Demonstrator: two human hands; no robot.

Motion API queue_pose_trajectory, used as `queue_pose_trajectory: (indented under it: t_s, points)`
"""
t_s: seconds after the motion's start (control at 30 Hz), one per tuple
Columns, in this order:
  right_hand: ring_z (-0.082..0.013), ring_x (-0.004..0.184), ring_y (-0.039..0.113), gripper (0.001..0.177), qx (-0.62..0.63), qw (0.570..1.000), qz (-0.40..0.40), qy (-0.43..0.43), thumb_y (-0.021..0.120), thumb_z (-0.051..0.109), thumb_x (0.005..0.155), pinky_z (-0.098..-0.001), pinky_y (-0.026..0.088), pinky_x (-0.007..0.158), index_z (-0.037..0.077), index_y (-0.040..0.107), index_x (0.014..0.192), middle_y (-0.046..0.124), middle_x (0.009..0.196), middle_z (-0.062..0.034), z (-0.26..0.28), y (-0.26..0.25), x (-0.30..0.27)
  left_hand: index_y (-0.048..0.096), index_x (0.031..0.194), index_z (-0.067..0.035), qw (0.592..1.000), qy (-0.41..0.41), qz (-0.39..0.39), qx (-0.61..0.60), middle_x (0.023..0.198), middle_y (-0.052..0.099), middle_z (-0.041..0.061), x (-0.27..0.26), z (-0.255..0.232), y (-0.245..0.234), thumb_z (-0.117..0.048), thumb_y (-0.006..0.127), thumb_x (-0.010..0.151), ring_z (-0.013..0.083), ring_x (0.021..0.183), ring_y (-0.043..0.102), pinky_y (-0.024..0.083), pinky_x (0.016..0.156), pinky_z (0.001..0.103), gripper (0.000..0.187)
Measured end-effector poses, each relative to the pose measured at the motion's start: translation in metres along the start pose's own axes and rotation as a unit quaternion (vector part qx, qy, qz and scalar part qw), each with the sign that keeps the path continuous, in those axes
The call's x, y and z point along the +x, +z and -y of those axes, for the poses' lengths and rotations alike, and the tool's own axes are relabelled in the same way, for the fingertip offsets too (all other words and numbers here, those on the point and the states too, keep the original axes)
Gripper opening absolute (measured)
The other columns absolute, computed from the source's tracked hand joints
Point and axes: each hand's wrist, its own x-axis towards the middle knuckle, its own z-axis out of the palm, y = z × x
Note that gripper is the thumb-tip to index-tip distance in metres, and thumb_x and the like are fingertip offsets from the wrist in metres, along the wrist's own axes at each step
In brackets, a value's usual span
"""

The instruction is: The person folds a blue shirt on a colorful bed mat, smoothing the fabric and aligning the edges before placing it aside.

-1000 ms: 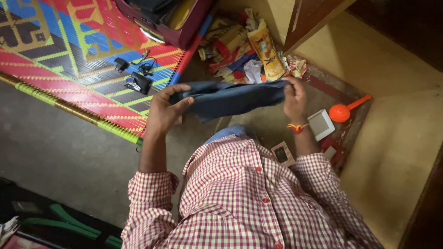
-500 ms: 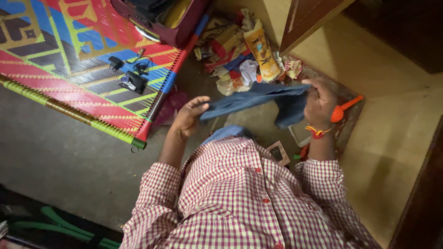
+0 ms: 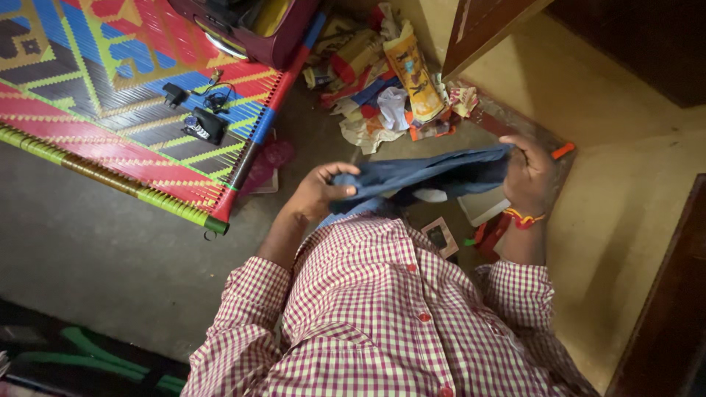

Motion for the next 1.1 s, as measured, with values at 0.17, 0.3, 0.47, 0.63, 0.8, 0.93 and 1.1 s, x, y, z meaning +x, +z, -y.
queue_pose_trajectory:
  t_s: [0.17, 0.3, 0.47, 0.63, 0.8, 0.93, 1.1]
  points:
    - [-0.0151, 0.105, 0.065, 0.019, -0.021, 1.0, -0.007, 0.018, 0.051, -0.005, 0.104, -0.0259, 0.05, 0.097, -0.002, 0.068, 0.114, 0.07, 0.111, -0.0082, 0.0, -0.004, -0.008, 0.065, 0.119, 0.0, 0.967, 0.05, -0.022, -0.25, 0.107, 0.073, 0.014, 0.003, -0.001, 0.001, 0.008, 0.076, 0.084, 0.0221, 0.091, 0.073, 0.06, 0.082, 0.036, 0.038]
    - [-0.014, 0.097, 0.062, 0.013, -0.03, 1.0, -0.006, -0.007, 0.058, -0.003, 0.105, -0.0249, 0.048, 0.091, -0.002, 0.068, 0.113, 0.066, 0.103, -0.0059, 0.003, -0.001, -0.009, 0.064, 0.119, -0.001, 0.965, 0.074, -0.023, -0.251, 0.107, 0.073, 0.014, 0.003, -0.006, 0.002, 0.007, 0.076, 0.083, 0.0215, 0.091, 0.072, 0.06, 0.083, 0.035, 0.039]
    - [-0.0112, 0.097, 0.06, 0.021, 0.009, 0.999, -0.015, 0.031, 0.051, -0.002, 0.105, -0.0225, 0.046, 0.088, -0.002, 0.068, 0.116, 0.067, 0.108, -0.0052, -0.006, -0.002, -0.012, 0.065, 0.121, -0.001, 0.982, 0.11, -0.048, -0.146, 0.109, 0.072, 0.008, -0.001, -0.022, -0.001, 0.011, 0.079, 0.08, 0.0141, 0.097, 0.068, 0.055, 0.09, 0.027, 0.045]
    - [-0.0118, 0.096, 0.06, 0.015, -0.002, 1.0, -0.01, 0.017, 0.055, -0.001, 0.107, -0.023, 0.046, 0.089, -0.002, 0.068, 0.115, 0.066, 0.104, -0.0056, -0.012, -0.005, -0.012, 0.071, 0.116, -0.001, 0.988, 0.134, -0.066, -0.033, 0.109, 0.068, 0.002, -0.007, -0.038, 0.011, 0.008, 0.08, 0.082, 0.0089, 0.096, 0.064, 0.053, 0.085, 0.025, 0.036]
    - [-0.0141, 0.101, 0.065, 0.018, -0.052, 0.998, -0.024, 0.024, 0.054, 0.001, 0.106, -0.0248, 0.049, 0.091, -0.001, 0.069, 0.116, 0.069, 0.108, -0.0083, -0.008, -0.005, -0.013, 0.076, 0.115, -0.001, 0.982, 0.034, -0.148, 0.115, 0.087, 0.067, 0.005, -0.011, -0.042, 0.017, 0.001, 0.083, 0.084, 0.0133, 0.071, 0.056, 0.046, 0.061, 0.028, 0.032]
    - [-0.015, 0.104, 0.066, 0.011, -0.026, 0.999, -0.022, 0.004, 0.06, 0.003, 0.109, -0.0259, 0.05, 0.095, -0.002, 0.068, 0.115, 0.07, 0.11, -0.0088, -0.008, -0.002, -0.012, 0.078, 0.112, 0.0, 0.963, 0.119, -0.134, 0.201, 0.093, 0.073, -0.001, -0.005, -0.045, 0.017, -0.012, 0.078, 0.095, 0.0067, 0.085, 0.063, 0.051, 0.075, 0.022, 0.021]
    - [-0.014, 0.103, 0.065, 0.017, 0.039, 0.999, -0.018, 0.012, 0.056, 0.001, 0.106, -0.025, 0.049, 0.094, -0.002, 0.069, 0.116, 0.069, 0.11, -0.0077, -0.019, 0.003, -0.011, 0.075, 0.109, -0.002, 0.988, -0.027, -0.1, 0.119, 0.098, 0.07, -0.008, -0.004, -0.047, 0.024, -0.016, 0.078, 0.086, 0.0061, 0.081, 0.066, 0.06, 0.072, 0.025, 0.027]
